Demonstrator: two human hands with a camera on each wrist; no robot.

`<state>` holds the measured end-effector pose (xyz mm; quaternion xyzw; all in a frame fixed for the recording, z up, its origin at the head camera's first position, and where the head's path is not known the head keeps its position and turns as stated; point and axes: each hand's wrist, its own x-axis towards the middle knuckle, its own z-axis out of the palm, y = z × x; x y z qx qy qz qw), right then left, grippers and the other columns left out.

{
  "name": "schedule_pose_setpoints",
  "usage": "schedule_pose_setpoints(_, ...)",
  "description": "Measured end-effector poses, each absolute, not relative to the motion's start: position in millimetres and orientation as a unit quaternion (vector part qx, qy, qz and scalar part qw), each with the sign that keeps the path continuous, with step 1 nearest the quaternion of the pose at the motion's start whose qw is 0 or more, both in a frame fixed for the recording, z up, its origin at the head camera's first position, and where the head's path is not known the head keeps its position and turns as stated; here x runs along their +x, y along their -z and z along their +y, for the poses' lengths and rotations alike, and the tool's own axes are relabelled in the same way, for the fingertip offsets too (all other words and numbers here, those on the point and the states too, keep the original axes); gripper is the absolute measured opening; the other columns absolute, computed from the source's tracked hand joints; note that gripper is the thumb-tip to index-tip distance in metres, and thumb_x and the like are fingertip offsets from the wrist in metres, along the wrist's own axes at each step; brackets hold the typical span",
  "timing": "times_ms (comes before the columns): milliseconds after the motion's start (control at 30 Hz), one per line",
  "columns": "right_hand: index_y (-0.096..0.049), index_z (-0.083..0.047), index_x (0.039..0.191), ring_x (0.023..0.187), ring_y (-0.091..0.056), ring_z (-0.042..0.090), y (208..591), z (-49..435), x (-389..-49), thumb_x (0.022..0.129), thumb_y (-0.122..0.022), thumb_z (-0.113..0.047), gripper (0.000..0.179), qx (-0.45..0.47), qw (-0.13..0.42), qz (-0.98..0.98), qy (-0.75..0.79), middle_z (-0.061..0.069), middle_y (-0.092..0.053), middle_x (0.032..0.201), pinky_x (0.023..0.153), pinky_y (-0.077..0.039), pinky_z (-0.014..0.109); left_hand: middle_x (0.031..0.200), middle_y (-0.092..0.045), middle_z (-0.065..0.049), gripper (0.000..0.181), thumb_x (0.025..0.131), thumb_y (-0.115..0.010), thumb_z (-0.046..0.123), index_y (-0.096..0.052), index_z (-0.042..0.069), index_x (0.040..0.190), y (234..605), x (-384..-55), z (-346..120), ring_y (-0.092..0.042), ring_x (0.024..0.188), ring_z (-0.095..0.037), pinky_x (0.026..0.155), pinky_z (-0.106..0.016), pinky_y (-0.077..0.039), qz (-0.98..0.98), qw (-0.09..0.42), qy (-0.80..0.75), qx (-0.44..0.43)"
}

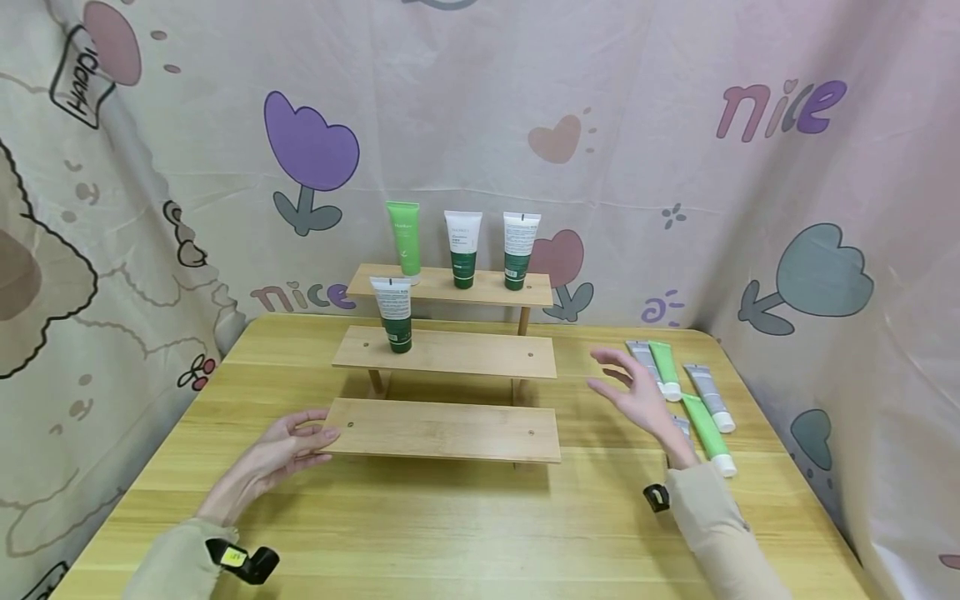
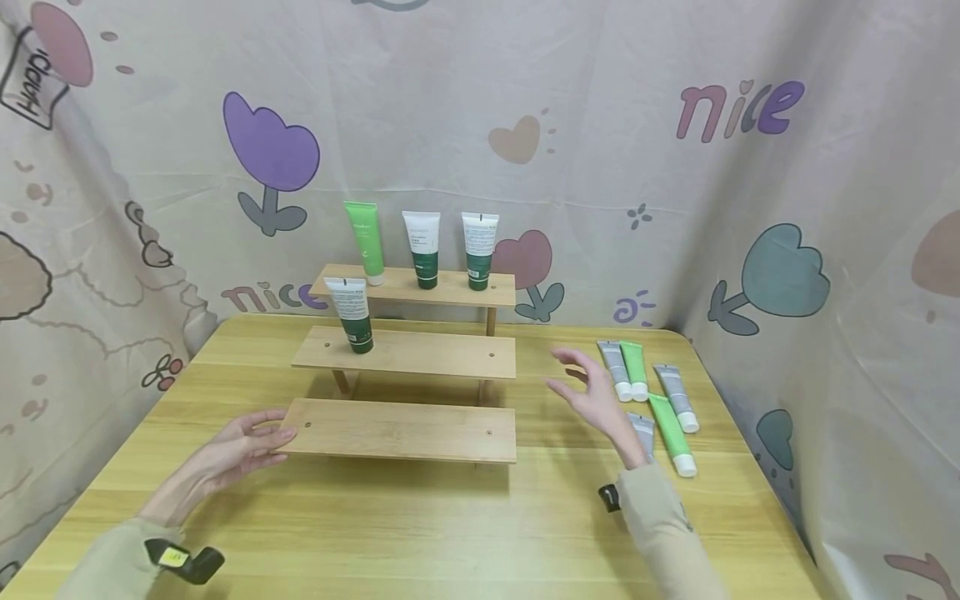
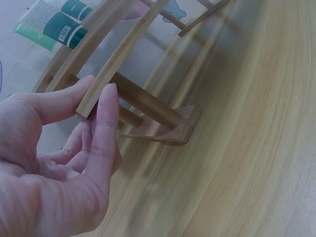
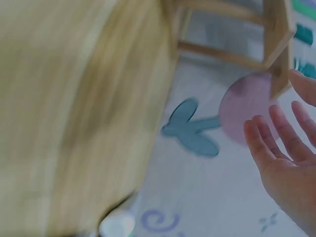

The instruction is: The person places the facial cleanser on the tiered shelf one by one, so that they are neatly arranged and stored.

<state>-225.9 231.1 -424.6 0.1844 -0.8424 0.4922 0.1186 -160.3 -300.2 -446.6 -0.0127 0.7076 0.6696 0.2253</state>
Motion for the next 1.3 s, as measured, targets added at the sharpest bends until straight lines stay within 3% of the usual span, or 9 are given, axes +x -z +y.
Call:
schedule_pose_setpoints(100,-0.058,0.007,0.131,0.122,-0.056,0.028,431.2,247.1,-223.4,0.089,-0.073,0.001,0.045,0.176,0.119,-0.854,-0.476,0.029,-0.059,0.132,0.108,-0.052,0.021,0.116,-0.055,-0.001,0.082,0.102,-0.060,0.017,-0.005,-0.013,0.155,446.5,-160.3,-300.1,-0.065,0.098,-0.007,0.091,-0.024,-0.062,0.708,0.226,-0.669,-0.017)
schedule_pose_setpoints(200,-0.056,0.008,0.132,0.123,-0.054,0.033,435.2,260.2,-220.4,0.090,-0.072,0.000,0.046,0.166,0.110,-0.864,-0.462,0.028,-0.058,0.134,0.108,-0.051,0.018,0.116,-0.056,-0.001,0.083,0.102,-0.060,0.017,-0.004,-0.014,0.155,446.2,-159.9,-300.2,-0.066,0.098,-0.006,0.090,-0.023,-0.062,0.709,0.226,-0.667,-0.018)
schedule_pose_setpoints(333,-0.054,0.009,0.134,0.125,-0.053,0.042,438.7,273.5,-218.5,0.091,-0.071,-0.002,0.047,0.148,0.098,-0.876,-0.449,0.030,-0.057,0.136,0.111,-0.051,0.039,0.115,-0.057,0.000,0.083,0.102,-0.060,0.016,-0.004,-0.014,0.155,446.0,-159.4,-300.3,-0.065,0.098,-0.006,0.091,-0.024,-0.062,0.709,0.226,-0.668,-0.015)
schedule_pose_setpoints(467,-0.052,0.010,0.137,0.129,-0.051,0.046,441.8,284.2,-219.7,0.092,-0.071,-0.003,0.050,0.134,0.082,-0.885,-0.438,0.032,-0.055,0.138,0.113,-0.043,0.056,0.115,-0.056,0.000,0.083,0.102,-0.061,0.016,-0.004,-0.014,0.154,445.8,-159.1,-300.2,-0.065,0.098,-0.006,0.091,-0.023,-0.062,0.708,0.225,-0.669,-0.015)
schedule_pose_setpoints(767,-0.044,0.014,0.140,0.133,-0.044,0.054,448.0,301.4,-223.8,0.093,-0.069,-0.006,0.057,0.127,0.045,-0.901,-0.413,0.038,-0.047,0.142,0.115,-0.037,0.068,0.117,-0.055,0.000,0.084,0.101,-0.062,0.016,-0.004,-0.014,0.155,444.7,-158.7,-299.7,-0.064,0.097,-0.006,0.091,-0.022,-0.062,0.706,0.227,-0.670,-0.024)
schedule_pose_setpoints(1300,-0.041,0.013,0.143,0.135,-0.038,0.058,458.2,318.8,-230.4,0.094,-0.068,-0.011,0.061,0.117,0.026,-0.932,-0.342,0.038,-0.042,0.146,0.113,-0.033,0.073,0.120,-0.054,0.000,0.083,0.102,-0.060,0.014,-0.003,-0.015,0.154,445.0,-157.1,-300.5,-0.064,0.100,-0.007,0.093,-0.024,-0.061,0.701,0.227,-0.676,-0.014)
